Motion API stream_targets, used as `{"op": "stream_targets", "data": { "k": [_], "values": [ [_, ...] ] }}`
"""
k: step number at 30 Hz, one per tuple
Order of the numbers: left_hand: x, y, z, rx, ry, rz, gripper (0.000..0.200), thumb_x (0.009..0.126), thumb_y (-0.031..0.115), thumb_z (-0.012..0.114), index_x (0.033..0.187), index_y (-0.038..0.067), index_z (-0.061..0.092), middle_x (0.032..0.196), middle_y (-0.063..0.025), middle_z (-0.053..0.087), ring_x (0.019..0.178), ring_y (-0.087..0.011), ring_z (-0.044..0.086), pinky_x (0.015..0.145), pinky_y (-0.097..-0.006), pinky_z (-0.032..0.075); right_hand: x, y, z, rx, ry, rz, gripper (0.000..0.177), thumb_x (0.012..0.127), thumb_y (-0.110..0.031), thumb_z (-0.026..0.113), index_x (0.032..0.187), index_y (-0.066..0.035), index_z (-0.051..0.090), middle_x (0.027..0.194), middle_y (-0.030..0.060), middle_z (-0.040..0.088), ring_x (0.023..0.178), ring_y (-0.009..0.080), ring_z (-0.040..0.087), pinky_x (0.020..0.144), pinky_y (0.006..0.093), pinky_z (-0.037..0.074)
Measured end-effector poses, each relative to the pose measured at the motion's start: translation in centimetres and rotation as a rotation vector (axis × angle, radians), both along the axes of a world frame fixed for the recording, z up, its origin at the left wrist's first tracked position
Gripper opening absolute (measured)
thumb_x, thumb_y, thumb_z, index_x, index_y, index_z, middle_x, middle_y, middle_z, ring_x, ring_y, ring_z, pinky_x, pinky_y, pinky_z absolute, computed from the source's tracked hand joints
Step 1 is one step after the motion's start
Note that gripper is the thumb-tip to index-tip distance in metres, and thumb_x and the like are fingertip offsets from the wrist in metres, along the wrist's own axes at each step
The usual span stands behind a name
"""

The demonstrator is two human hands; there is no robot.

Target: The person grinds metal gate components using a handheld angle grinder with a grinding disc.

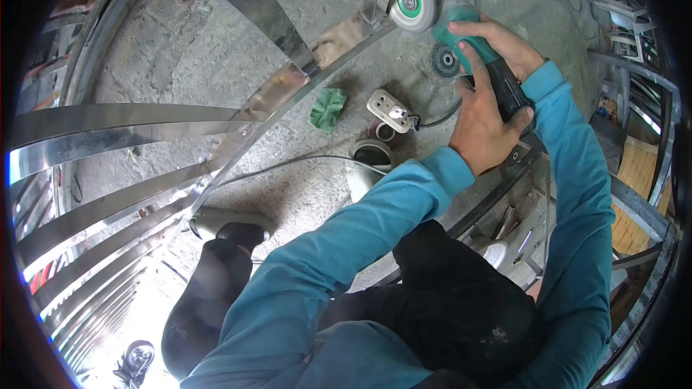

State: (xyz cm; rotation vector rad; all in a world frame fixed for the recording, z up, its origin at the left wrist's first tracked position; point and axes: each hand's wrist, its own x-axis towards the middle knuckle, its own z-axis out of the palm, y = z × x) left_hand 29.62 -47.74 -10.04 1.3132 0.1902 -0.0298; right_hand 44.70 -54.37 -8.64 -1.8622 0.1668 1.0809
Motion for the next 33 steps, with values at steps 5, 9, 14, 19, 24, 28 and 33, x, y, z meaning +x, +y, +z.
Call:
{"op": "stream_targets", "data": {
  "k": [5,9,14,19,24,28,33],
  "values": [
    [-0.3,0.4,0.3,0.041,0.03,0.02,0.122,0.082,0.026,0.081,0.15,-0.015,-0.012,0.124,-0.0428,0.049,0.112,-0.0505,0.058,0.099,-0.0463,0.047,-0.7,1.0,0.0,0.015,-0.049,0.016,0.057,0.084,-0.035,0.08,0.126,-0.004,0.056,0.103,0.0063,0.061,0.083,0.0142,0.062,0.07,0.0294,0.055],
    [0.0,0.8,-0.1,0.005,-0.001,0.045,0.122,0.082,0.025,0.082,0.15,-0.016,-0.011,0.124,-0.0406,0.05,0.111,-0.0485,0.059,0.099,-0.0459,0.047,0.0,1.4,0.4,-0.014,0.015,0.064,0.055,0.084,-0.035,0.08,0.124,-0.004,0.058,0.103,0.0061,0.061,0.086,0.0139,0.062,0.073,0.0282,0.054],
    [-0.3,0.6,-0.3,0.094,-0.054,0.096,0.122,0.082,0.024,0.081,0.15,-0.015,-0.012,0.125,-0.0411,0.048,0.113,-0.0484,0.058,0.1,-0.0457,0.047,-0.9,2.1,1.5,-0.035,-0.045,0.072,0.058,0.084,-0.035,0.08,0.127,-0.003,0.056,0.105,0.0065,0.062,0.089,0.0141,0.062,0.076,0.0286,0.054],
    [-0.1,1.5,0.5,-0.01,0.066,-0.011,0.123,0.081,0.023,0.081,0.15,-0.014,-0.013,0.128,-0.0407,0.047,0.117,-0.0481,0.056,0.101,-0.0448,0.046,-0.2,1.4,0.7,-0.047,0.008,0.072,0.068,0.083,-0.037,0.08,0.134,-0.002,0.052,0.113,0.0087,0.061,0.1,0.0162,0.061,0.086,0.0297,0.053],
    [-0.3,1.4,0.0,0.007,0.02,0.023,0.122,0.081,0.021,0.081,0.151,-0.014,-0.013,0.126,-0.0398,0.049,0.114,-0.0469,0.058,0.101,-0.044,0.047,0.0,1.1,-0.2,-0.049,-0.026,0.076,0.072,0.082,-0.038,0.081,0.136,-0.001,0.05,0.118,0.0101,0.059,0.108,0.0177,0.06,0.094,0.0317,0.051],
    [0.1,1.5,-0.4,-0.064,0.061,-0.021,0.122,0.079,0.019,0.081,0.151,-0.014,-0.012,0.125,-0.0388,0.05,0.112,-0.0459,0.06,0.099,-0.0437,0.049,-0.2,0.9,0.0,-0.051,-0.073,0.051,0.07,0.083,-0.039,0.08,0.134,0.0,0.052,0.115,0.0095,0.06,0.104,0.0173,0.061,0.089,0.0304,0.053],
    [-0.4,1.6,0.9,-0.013,0.045,-0.039,0.123,0.077,0.02,0.082,0.152,-0.013,-0.011,0.124,-0.0381,0.053,0.111,-0.047,0.06,0.098,-0.0446,0.049,-1.1,0.3,1.2,0.01,-0.125,-0.01,0.066,0.083,-0.037,0.08,0.132,-0.002,0.054,0.11,0.0085,0.062,0.099,0.0167,0.063,0.084,0.0283,0.055]
  ]
}}
